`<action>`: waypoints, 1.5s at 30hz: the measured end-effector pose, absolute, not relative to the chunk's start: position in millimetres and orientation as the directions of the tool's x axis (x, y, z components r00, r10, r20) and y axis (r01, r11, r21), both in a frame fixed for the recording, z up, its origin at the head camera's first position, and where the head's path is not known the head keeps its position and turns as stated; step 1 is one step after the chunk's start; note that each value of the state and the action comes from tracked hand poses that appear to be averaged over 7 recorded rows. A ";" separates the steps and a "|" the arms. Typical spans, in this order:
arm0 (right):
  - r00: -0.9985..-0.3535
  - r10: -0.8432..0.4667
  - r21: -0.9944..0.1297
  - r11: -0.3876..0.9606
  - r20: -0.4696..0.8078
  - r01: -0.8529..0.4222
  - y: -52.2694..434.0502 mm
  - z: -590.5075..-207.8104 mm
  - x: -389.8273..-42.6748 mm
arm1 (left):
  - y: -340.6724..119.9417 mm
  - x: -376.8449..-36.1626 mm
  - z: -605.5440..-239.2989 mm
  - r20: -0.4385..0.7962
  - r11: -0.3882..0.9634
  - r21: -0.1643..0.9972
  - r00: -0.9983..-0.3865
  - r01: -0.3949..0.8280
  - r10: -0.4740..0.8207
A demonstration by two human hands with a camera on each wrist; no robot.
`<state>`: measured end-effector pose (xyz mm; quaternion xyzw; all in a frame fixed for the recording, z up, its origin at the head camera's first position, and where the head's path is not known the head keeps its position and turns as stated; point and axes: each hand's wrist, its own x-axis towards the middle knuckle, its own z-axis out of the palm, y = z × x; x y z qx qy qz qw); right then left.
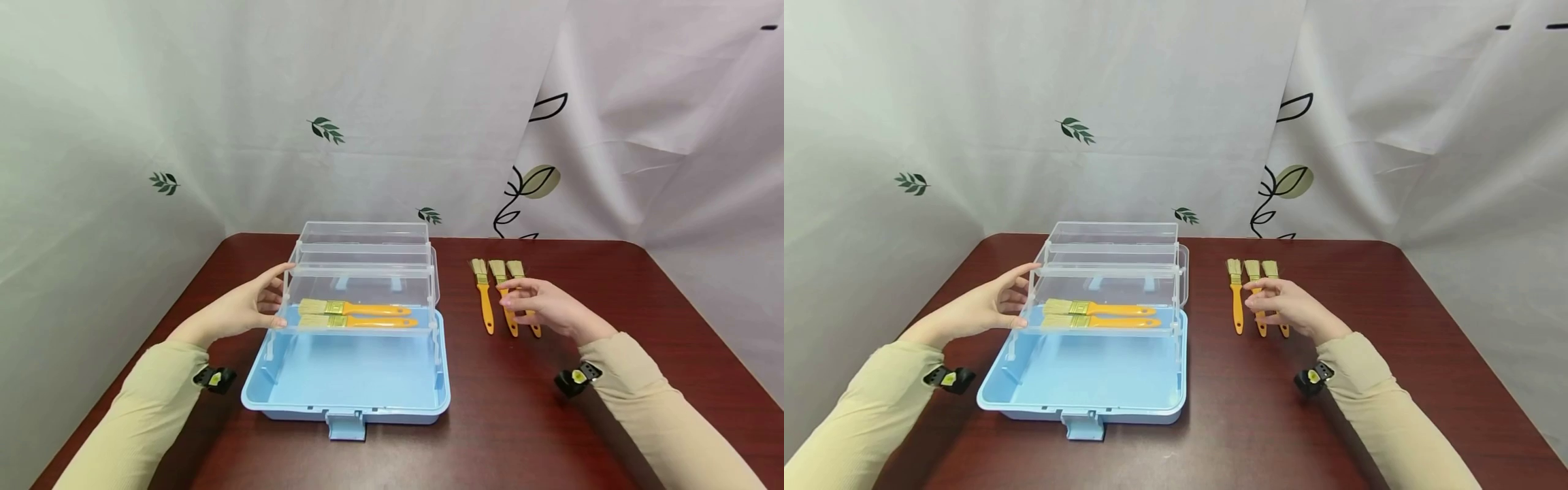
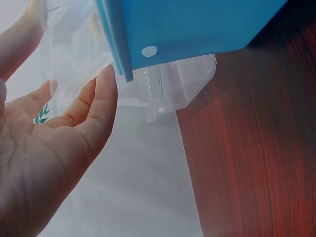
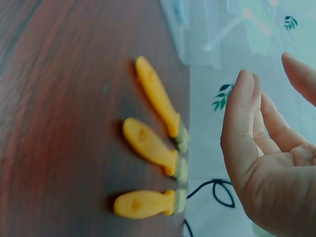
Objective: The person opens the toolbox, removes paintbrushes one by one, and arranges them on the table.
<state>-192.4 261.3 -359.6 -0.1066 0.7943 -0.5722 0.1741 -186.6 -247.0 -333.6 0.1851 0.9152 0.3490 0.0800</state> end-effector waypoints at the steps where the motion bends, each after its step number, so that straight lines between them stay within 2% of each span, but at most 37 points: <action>1: -0.913 -0.377 -0.946 0.322 -0.154 0.026 259.2 -357.6 -192.4 | -247.2 -186.9 -333.8 -0.018 0.691 0.666 -0.919 0.282 0.393; 23: -0.846 -0.516 -0.928 0.365 -0.136 -0.074 171.8 -322.9 -197.5 | -246.1 -184.4 -332.4 -0.008 0.682 0.671 -0.916 0.292 0.401; 31: -0.818 -0.552 -0.859 0.486 -0.162 -0.158 138.5 -304.9 -192.2 | -245.5 -185.2 -332.6 -0.007 0.679 0.672 -0.914 0.296 0.405; 40: -0.799 -0.579 -0.797 0.554 -0.162 -0.239 111.4 -294.7 -190.3 | -246.2 -185.6 -332.8 -0.010 0.682 0.672 -0.917 0.289 0.399; 45: -0.801 -0.583 -0.702 0.627 -0.135 -0.338 93.0 -293.1 -192.5 | -246.6 -185.8 -333.4 -0.005 0.678 0.673 -0.916 0.294 0.402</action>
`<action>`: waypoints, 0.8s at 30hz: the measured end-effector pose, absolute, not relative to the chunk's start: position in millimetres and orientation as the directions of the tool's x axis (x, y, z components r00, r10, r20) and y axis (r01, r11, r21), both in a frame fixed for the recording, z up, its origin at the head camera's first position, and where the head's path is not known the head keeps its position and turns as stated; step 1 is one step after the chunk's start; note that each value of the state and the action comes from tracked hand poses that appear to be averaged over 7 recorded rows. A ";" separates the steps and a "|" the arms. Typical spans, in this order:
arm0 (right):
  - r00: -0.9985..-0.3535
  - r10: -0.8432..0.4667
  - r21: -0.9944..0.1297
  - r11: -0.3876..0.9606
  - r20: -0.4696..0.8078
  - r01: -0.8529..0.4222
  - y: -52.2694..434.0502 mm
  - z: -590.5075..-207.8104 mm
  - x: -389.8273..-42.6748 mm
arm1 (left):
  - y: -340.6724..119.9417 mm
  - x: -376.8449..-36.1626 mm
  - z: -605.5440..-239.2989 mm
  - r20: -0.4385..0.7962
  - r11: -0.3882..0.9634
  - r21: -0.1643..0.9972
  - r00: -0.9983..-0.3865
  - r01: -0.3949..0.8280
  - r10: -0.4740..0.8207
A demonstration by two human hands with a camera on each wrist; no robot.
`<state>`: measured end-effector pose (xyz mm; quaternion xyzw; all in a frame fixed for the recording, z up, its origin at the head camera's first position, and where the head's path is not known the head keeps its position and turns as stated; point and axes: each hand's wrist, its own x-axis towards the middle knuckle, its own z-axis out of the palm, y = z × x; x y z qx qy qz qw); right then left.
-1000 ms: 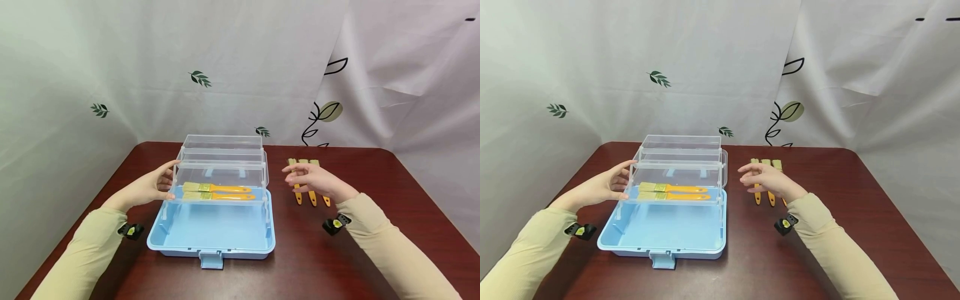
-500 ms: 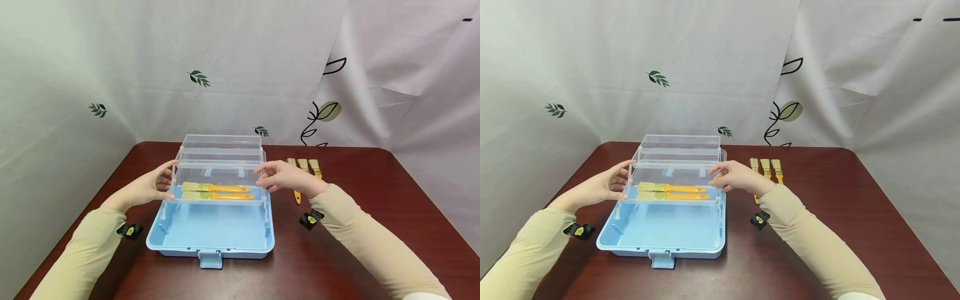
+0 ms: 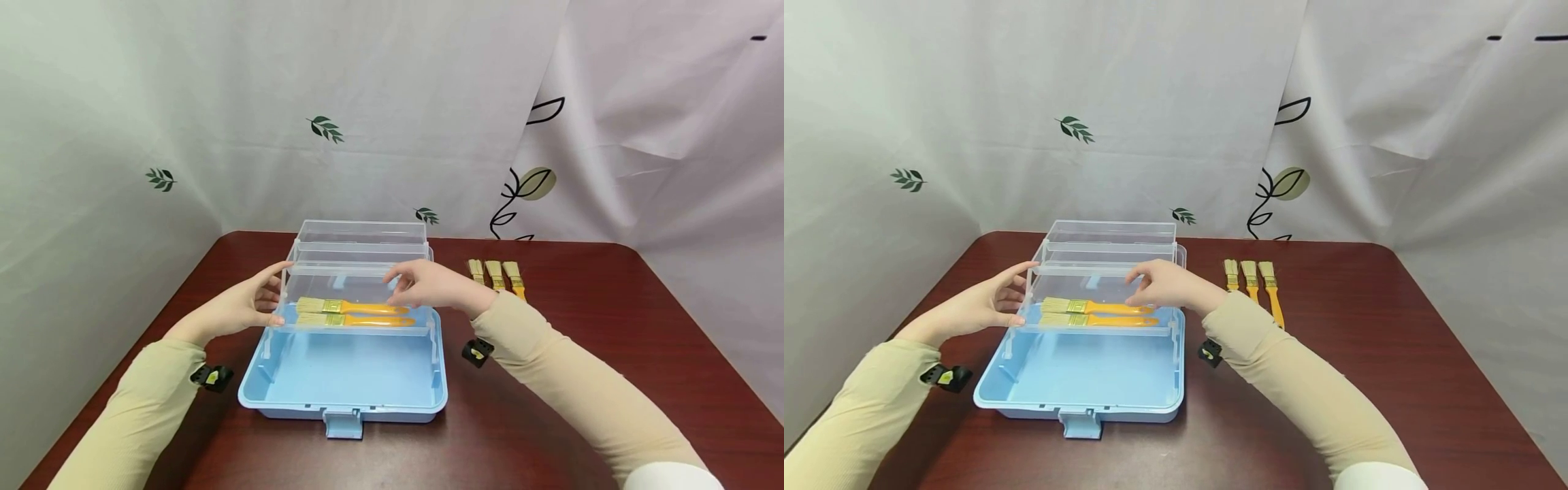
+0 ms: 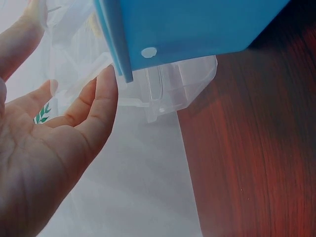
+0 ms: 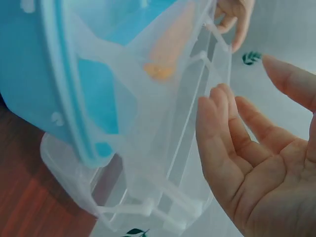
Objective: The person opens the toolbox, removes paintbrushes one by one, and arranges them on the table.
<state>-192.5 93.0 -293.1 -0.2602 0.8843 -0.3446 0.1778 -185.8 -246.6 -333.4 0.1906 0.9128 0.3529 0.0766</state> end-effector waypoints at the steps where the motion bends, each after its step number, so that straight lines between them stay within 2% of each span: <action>1: -0.802 -0.583 -0.673 0.645 -0.129 -0.362 89.4 -292.8 -193.1 | -246.2 -185.5 -333.3 -0.003 0.676 0.674 -0.915 0.296 0.404; 5: -0.802 -0.585 -0.583 0.695 -0.119 -0.421 78.0 -292.8 -196.0 | -245.5 -184.7 -332.8 -0.001 0.672 0.678 -0.914 0.298 0.406; 10: -0.796 -0.589 -0.545 0.717 -0.141 -0.435 66.2 -295.3 -199.2 | -245.7 -184.4 -332.8 -0.005 0.672 0.679 -0.914 0.295 0.406; 17: -0.785 -0.601 -0.432 0.754 -0.149 -0.495 52.1 -300.9 -199.6 | -246.3 -184.2 -333.3 -0.003 0.672 0.678 -0.913 0.298 0.408; 24: -0.784 -0.599 -0.416 0.761 -0.159 -0.497 48.8 -304.7 -201.5 | -246.2 -184.6 -332.9 -0.001 0.663 0.684 -0.908 0.305 0.418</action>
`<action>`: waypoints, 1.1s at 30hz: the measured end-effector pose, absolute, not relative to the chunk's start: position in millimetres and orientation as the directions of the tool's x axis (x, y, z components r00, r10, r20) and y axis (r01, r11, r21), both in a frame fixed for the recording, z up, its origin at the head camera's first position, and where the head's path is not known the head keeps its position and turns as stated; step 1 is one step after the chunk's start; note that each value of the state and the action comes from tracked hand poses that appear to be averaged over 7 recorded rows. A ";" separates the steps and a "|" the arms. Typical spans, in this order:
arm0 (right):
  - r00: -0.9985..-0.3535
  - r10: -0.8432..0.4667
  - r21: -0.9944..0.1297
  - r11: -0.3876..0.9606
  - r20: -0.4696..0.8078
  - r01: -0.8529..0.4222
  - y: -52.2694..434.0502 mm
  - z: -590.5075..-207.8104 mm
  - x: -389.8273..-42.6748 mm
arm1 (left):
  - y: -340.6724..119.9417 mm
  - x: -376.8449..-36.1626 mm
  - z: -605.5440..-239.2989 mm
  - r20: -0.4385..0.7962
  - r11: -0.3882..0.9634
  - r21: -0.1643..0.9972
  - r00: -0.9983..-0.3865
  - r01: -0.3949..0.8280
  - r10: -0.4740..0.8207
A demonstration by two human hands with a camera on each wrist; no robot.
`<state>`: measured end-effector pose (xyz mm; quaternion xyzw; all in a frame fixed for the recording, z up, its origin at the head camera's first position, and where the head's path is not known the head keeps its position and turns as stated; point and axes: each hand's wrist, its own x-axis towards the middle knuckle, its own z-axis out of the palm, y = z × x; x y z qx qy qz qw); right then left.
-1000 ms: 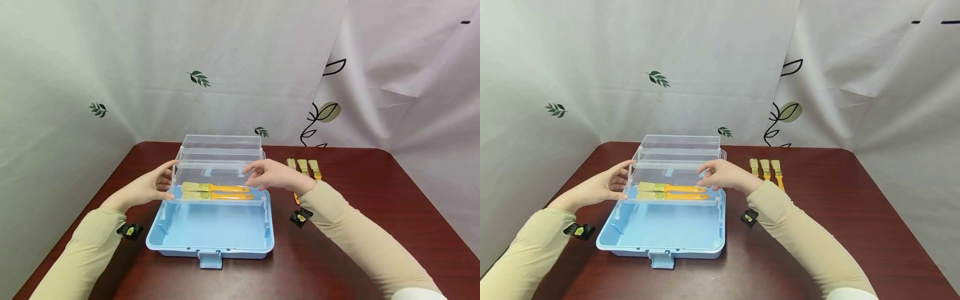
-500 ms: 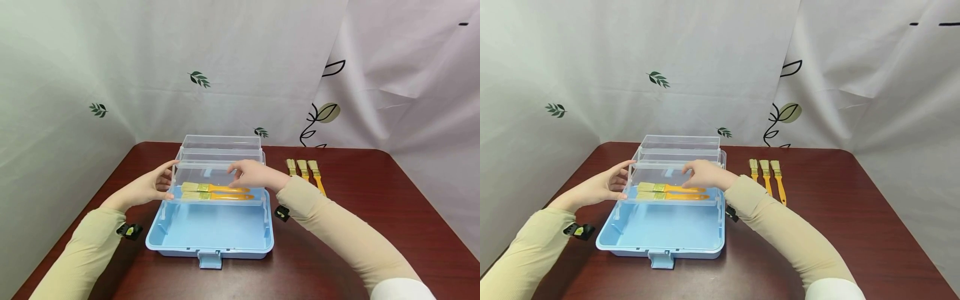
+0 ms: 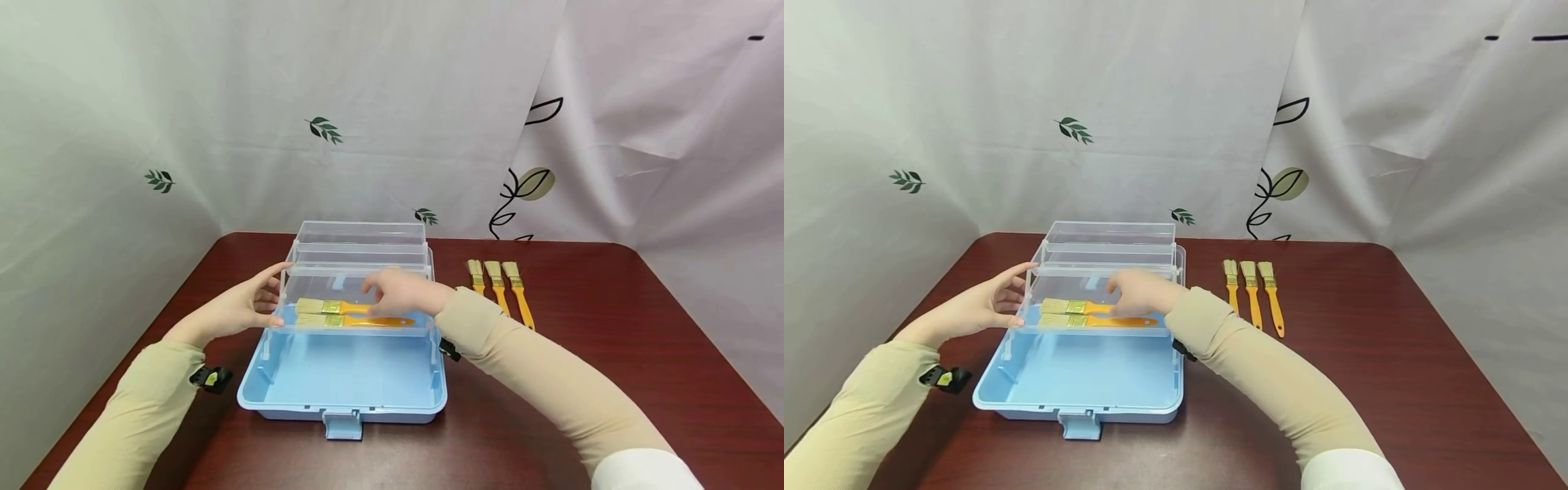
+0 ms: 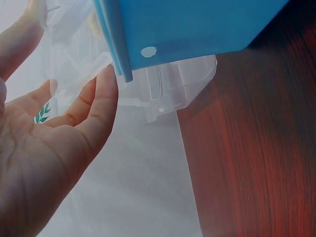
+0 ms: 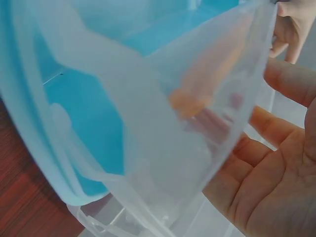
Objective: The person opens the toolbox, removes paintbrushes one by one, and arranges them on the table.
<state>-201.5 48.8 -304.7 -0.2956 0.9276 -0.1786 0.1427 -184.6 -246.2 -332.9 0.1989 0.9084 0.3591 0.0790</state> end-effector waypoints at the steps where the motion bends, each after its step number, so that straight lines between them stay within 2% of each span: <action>1: -0.783 -0.601 -0.418 0.760 -0.161 -0.497 48.6 -305.2 -202.1 | -246.2 -184.4 -333.0 0.000 0.663 0.684 -0.909 0.305 0.418; 18: -0.737 -0.661 -0.514 0.686 -0.144 -0.515 47.4 -314.3 -212.1 | -246.5 -185.6 -333.2 -0.006 0.668 0.683 -0.912 0.295 0.410; 33: -0.716 -0.672 -0.585 0.662 -0.186 -0.469 44.5 -317.7 -219.0 | -247.0 -186.8 -332.8 -0.020 0.678 0.679 -0.916 0.282 0.401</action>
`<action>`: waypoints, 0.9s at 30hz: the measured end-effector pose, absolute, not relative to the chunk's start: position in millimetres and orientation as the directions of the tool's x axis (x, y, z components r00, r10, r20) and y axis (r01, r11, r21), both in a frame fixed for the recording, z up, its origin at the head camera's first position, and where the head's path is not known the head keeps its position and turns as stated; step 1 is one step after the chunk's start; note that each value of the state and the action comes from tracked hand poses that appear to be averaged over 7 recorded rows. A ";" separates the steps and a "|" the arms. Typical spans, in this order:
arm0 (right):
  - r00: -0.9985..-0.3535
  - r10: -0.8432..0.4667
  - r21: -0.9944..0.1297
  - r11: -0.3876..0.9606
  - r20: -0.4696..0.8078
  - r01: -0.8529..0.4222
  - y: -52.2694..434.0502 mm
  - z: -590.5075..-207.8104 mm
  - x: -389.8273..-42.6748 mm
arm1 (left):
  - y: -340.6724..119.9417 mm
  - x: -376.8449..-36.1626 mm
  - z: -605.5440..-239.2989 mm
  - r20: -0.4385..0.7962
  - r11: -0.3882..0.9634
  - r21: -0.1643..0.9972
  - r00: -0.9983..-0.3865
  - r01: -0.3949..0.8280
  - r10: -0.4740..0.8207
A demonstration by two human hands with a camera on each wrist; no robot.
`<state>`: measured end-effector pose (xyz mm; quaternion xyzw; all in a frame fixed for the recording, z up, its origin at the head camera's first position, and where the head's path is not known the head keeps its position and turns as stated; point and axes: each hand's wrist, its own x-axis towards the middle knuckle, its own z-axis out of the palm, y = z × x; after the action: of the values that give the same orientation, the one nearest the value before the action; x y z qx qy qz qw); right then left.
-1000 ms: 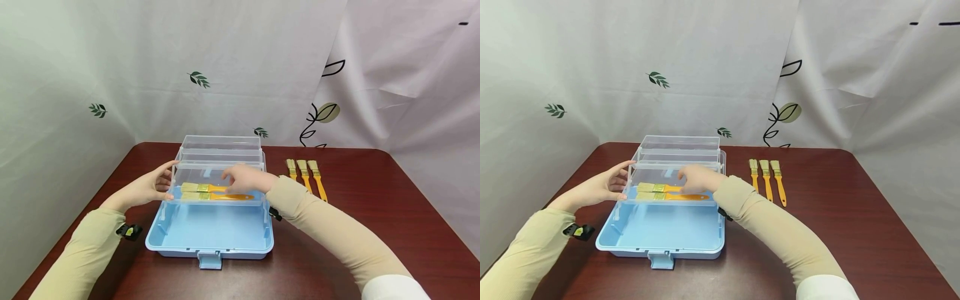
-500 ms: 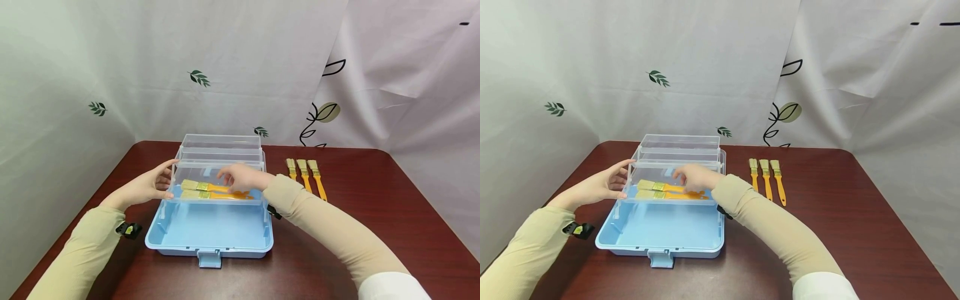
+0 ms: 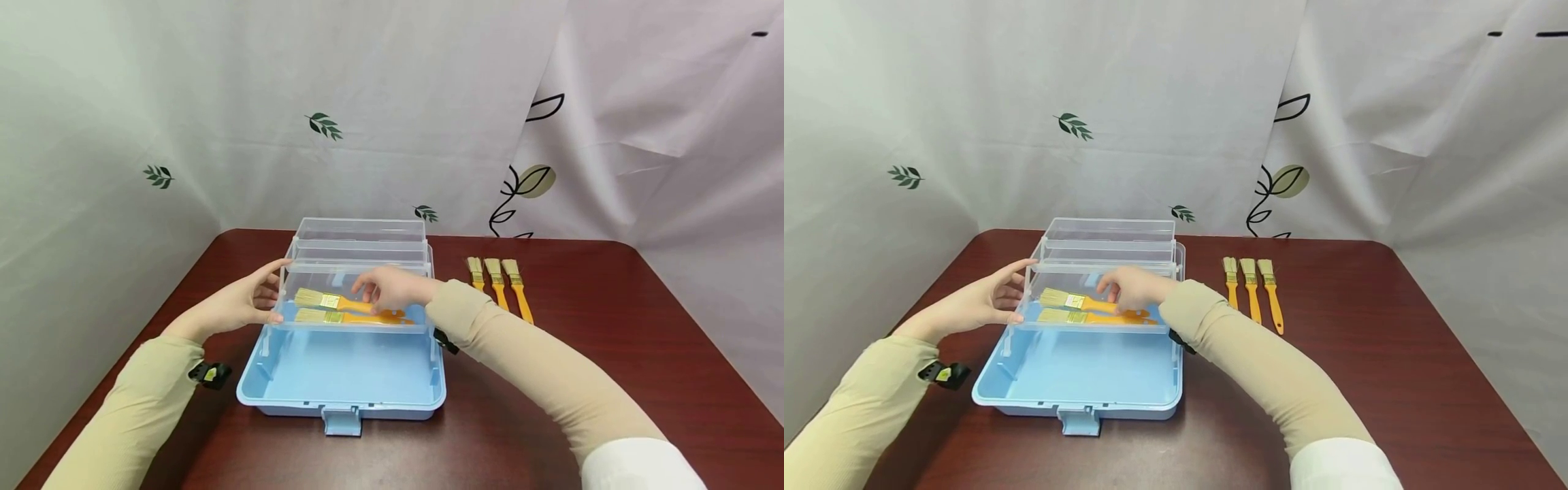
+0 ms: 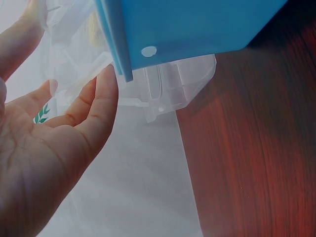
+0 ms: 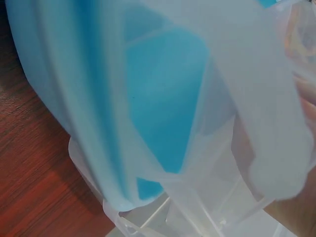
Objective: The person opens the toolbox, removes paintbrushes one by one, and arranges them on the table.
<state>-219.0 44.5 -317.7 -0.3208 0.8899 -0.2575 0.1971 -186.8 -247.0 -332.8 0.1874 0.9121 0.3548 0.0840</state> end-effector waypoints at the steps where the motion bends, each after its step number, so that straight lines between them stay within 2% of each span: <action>1: -0.713 -0.676 -0.584 0.661 -0.188 -0.472 44.2 -317.6 -219.6 | -247.5 -186.9 -332.9 -0.021 0.677 0.680 -0.915 0.282 0.402; 10: -0.694 -0.686 -0.555 0.673 -0.220 -0.489 38.9 -314.3 -220.0 | -248.5 -183.8 -332.6 -0.011 0.661 0.690 -0.910 0.293 0.415; 27: -0.722 -0.650 -0.525 0.711 -0.237 -0.468 37.8 -311.4 -216.3 | -245.3 -185.3 -332.4 -0.017 0.669 0.686 -0.913 0.286 0.409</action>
<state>-216.3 37.8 -311.4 -0.3099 0.9016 -0.2199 0.2068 -185.3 -245.3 -332.4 0.1910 0.9094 0.3595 0.0851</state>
